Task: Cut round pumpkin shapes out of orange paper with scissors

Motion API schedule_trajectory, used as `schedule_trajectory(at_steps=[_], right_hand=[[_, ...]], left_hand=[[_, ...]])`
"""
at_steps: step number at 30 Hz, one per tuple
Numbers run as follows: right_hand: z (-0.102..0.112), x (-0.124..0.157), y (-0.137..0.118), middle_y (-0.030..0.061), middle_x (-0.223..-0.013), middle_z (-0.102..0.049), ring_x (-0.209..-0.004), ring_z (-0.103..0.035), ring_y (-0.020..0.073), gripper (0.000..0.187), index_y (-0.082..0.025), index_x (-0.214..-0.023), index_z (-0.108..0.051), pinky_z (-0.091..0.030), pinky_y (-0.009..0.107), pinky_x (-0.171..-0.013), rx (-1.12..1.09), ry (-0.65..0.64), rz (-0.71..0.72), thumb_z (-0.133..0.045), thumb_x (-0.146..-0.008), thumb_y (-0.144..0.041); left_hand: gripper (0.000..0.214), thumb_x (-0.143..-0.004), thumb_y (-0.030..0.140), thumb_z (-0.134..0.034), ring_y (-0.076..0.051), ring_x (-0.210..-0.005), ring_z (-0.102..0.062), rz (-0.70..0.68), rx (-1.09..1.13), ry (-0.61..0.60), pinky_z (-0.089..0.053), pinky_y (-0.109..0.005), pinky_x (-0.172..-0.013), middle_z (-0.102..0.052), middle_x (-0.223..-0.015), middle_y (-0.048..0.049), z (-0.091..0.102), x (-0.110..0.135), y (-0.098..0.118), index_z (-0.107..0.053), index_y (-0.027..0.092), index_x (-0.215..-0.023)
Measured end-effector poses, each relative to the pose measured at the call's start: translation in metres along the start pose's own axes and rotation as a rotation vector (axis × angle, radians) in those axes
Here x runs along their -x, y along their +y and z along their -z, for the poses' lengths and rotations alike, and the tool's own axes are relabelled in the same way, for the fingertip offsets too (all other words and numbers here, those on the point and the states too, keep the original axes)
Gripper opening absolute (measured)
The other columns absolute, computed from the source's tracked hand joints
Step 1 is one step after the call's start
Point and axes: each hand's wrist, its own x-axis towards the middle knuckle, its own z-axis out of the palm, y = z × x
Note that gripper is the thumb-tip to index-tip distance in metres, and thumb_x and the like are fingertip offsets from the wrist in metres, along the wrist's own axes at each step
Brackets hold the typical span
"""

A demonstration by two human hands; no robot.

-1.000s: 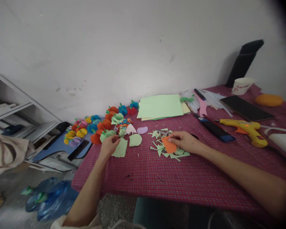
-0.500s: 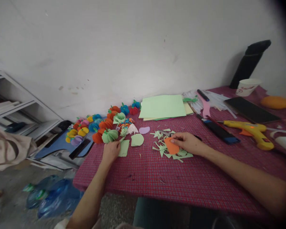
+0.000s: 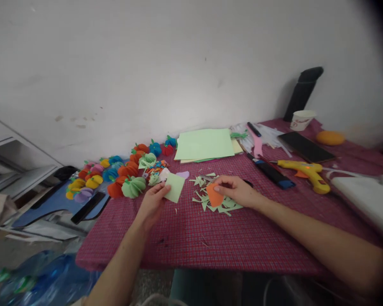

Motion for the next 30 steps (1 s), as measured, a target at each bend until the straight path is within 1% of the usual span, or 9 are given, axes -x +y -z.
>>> schedule_trajectory(at_steps=[2, 4, 8, 11, 15, 19, 24, 26, 30], right_hand=[[-0.002, 0.000, -0.002, 0.0031, -0.081, -0.060, -0.070, -0.055, 0.0130, 0.020, -0.015, -0.081, -0.059, -0.044, 0.025, -0.064, 0.000, 0.017, 0.034, -0.052, -0.077, -0.032], [-0.002, 0.000, -0.003, 0.0047, -0.090, -0.060, -0.078, -0.056, 0.0140, 0.016, -0.015, -0.080, -0.059, -0.044, 0.026, -0.069, 0.019, 0.065, 0.095, -0.053, -0.076, -0.029], [0.002, 0.000, -0.006, 0.0072, -0.103, -0.056, -0.091, -0.055, 0.0161, 0.008, -0.016, -0.074, -0.060, -0.042, 0.030, -0.077, 0.160, 0.277, 0.210, -0.053, -0.075, -0.020], [0.005, 0.003, -0.010, 0.0078, -0.112, -0.053, -0.097, -0.053, 0.0170, 0.008, -0.017, -0.075, -0.061, -0.044, 0.028, -0.074, 0.293, 0.326, 0.274, -0.053, -0.074, -0.015], [0.004, 0.005, -0.012, 0.0069, -0.105, -0.058, -0.095, -0.054, 0.0152, 0.010, -0.017, -0.075, -0.061, -0.043, 0.028, -0.079, 0.416, 0.194, 0.419, -0.052, -0.073, -0.012], [0.002, 0.004, -0.009, 0.0053, -0.091, -0.061, -0.087, -0.056, 0.0142, 0.010, -0.017, -0.077, -0.059, -0.044, 0.028, -0.078, 0.476, 0.158, 0.476, -0.050, -0.075, -0.013], [0.008, 0.002, -0.006, 0.0065, -0.088, -0.061, -0.087, -0.054, 0.0171, 0.008, -0.017, -0.077, -0.057, -0.043, 0.032, -0.078, 0.563, 0.199, 0.516, -0.051, -0.073, -0.014], [0.010, 0.003, -0.007, 0.0069, -0.086, -0.061, -0.087, -0.054, 0.0177, 0.008, -0.017, -0.078, -0.057, -0.043, 0.034, -0.078, 0.580, 0.203, 0.535, -0.051, -0.074, -0.015], [0.009, 0.005, -0.012, 0.0076, -0.088, -0.060, -0.088, -0.053, 0.0176, 0.008, -0.018, -0.080, -0.056, -0.042, 0.034, -0.079, 0.571, 0.184, 0.595, -0.049, -0.076, -0.017]], left_hand=[[0.023, -0.061, 0.028, -0.065, -0.010, -0.061, -0.054, -0.022, -0.007, -0.027, -0.043, -0.025, -0.063, -0.061, -0.072, -0.0005, -0.024, -0.006, -0.008, -0.058, 0.014, -0.078], [0.021, -0.063, 0.031, -0.062, -0.010, -0.057, -0.052, -0.110, -0.095, -0.027, -0.041, -0.024, -0.059, -0.059, -0.067, 0.0010, -0.047, -0.015, -0.014, -0.055, 0.015, -0.076], [0.011, -0.069, 0.028, -0.053, -0.012, -0.064, -0.050, -0.484, -0.546, 0.076, -0.039, -0.024, -0.062, -0.055, -0.067, 0.0006, -0.081, -0.026, -0.023, -0.053, 0.017, -0.071], [0.005, -0.072, 0.022, -0.050, -0.015, -0.076, -0.051, -0.741, -0.860, 0.050, -0.038, -0.028, -0.071, -0.056, -0.073, -0.0017, -0.090, -0.020, -0.031, -0.053, 0.019, -0.073], [0.003, -0.072, 0.019, -0.051, -0.017, -0.078, -0.049, -0.915, -1.041, -0.026, -0.036, -0.031, -0.072, -0.057, -0.077, -0.0032, -0.085, -0.010, -0.042, -0.053, 0.019, -0.075], [0.005, -0.071, 0.018, -0.051, -0.018, -0.081, -0.050, -0.930, -1.024, -0.064, -0.036, -0.033, -0.075, -0.057, -0.080, -0.0037, -0.083, -0.007, -0.043, -0.052, 0.020, -0.076], [0.046, -0.062, 0.006, -0.047, -0.022, -0.104, -0.044, -0.852, -0.877, -0.144, -0.033, -0.038, -0.089, -0.050, -0.107, -0.0083, -0.086, -0.005, -0.038, -0.046, 0.021, -0.105], [0.052, -0.061, 0.005, -0.045, -0.022, -0.108, -0.041, -0.815, -0.800, -0.119, -0.032, -0.039, -0.092, -0.047, -0.112, -0.0090, -0.083, -0.007, -0.038, -0.042, 0.020, -0.111], [0.041, -0.074, 0.014, -0.041, -0.020, -0.109, -0.043, -0.662, -0.650, -0.008, -0.032, -0.036, -0.093, -0.047, -0.116, -0.0085, -0.075, -0.017, -0.039, -0.042, 0.020, -0.114]])
